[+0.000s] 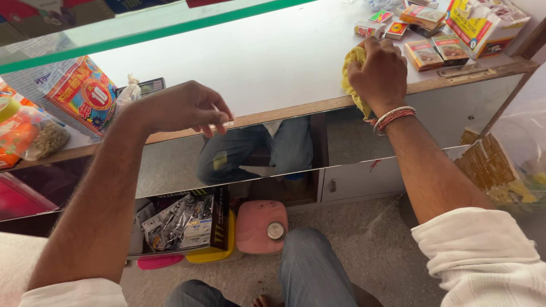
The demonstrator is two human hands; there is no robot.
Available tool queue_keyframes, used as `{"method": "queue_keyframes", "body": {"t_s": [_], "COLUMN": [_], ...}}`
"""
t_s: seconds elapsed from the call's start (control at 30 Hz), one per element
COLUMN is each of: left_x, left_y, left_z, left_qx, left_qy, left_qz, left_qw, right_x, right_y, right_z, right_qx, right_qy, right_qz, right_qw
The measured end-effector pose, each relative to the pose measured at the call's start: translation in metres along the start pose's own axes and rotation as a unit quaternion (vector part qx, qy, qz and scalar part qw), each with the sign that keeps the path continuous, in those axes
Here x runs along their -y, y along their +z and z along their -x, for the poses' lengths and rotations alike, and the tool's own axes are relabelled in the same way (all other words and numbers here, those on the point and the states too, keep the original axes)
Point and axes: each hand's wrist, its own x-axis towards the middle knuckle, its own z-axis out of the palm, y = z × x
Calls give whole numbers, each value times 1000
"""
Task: The person wipes a glass display counter with a yellow cloth, moving aside a snack packet, calculator, and matchboxes. They clean the counter surface and the calculator, then rearrange the items back on the counter.
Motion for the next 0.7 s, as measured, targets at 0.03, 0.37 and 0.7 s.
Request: {"method": "queue_keyframes", "body": {"t_s": [0.03, 0.37, 0.7], "left_x": [0, -47, -53], "left_y": [0, 80, 108], "left_z": [1, -113, -300], "left_qx": [-9, -232, -399], "left_qy": [2, 247, 261], "left_qz": [25, 131, 241], "left_qw": [1000, 932, 845], "right_x": [1, -4, -5], "right_y": [0, -19, -9], "right_z": [0, 7, 5], "right_qx": [1, -66, -85], "right_qy": [1, -51, 61], "right_qz": [-4, -348, -327], "right_qw": [1000, 934, 939]}}
